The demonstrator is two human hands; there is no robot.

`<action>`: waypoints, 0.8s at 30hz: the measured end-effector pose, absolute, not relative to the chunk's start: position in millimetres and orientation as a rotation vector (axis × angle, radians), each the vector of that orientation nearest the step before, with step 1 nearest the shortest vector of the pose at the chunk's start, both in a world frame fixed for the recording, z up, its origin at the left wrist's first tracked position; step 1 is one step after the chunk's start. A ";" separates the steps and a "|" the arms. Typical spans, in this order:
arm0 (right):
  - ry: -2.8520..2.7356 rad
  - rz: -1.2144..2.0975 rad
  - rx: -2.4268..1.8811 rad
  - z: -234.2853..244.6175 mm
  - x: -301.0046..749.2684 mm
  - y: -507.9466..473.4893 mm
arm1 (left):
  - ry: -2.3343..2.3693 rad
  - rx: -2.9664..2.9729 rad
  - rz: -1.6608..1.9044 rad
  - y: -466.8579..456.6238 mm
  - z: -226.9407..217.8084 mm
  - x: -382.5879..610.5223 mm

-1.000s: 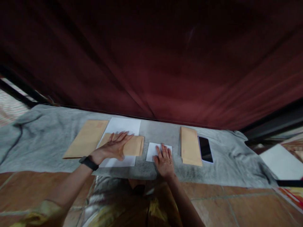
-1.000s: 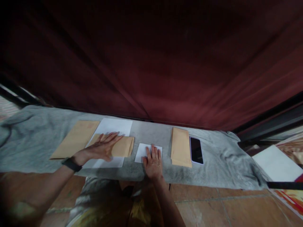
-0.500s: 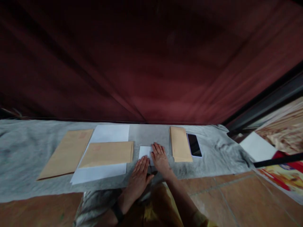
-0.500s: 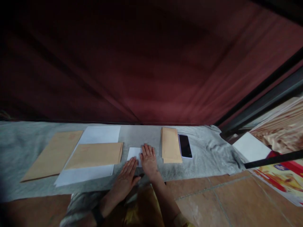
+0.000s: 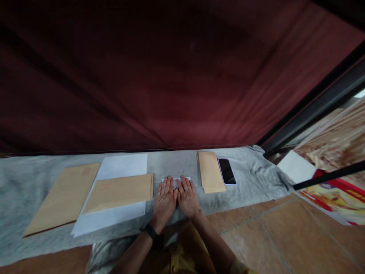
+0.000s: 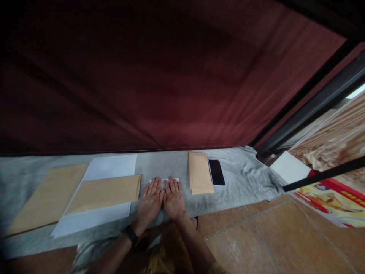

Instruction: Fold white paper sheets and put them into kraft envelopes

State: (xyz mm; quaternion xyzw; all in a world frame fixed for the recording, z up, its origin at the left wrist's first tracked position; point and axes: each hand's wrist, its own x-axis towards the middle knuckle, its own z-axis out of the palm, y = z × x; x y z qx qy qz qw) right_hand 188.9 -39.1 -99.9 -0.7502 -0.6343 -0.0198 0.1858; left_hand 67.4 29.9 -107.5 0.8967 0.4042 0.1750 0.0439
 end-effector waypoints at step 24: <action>-1.644 0.041 -2.175 -84.8 179.5 -31.0 | 1.151 2.849 0.490 -2.6 -103.6 41.3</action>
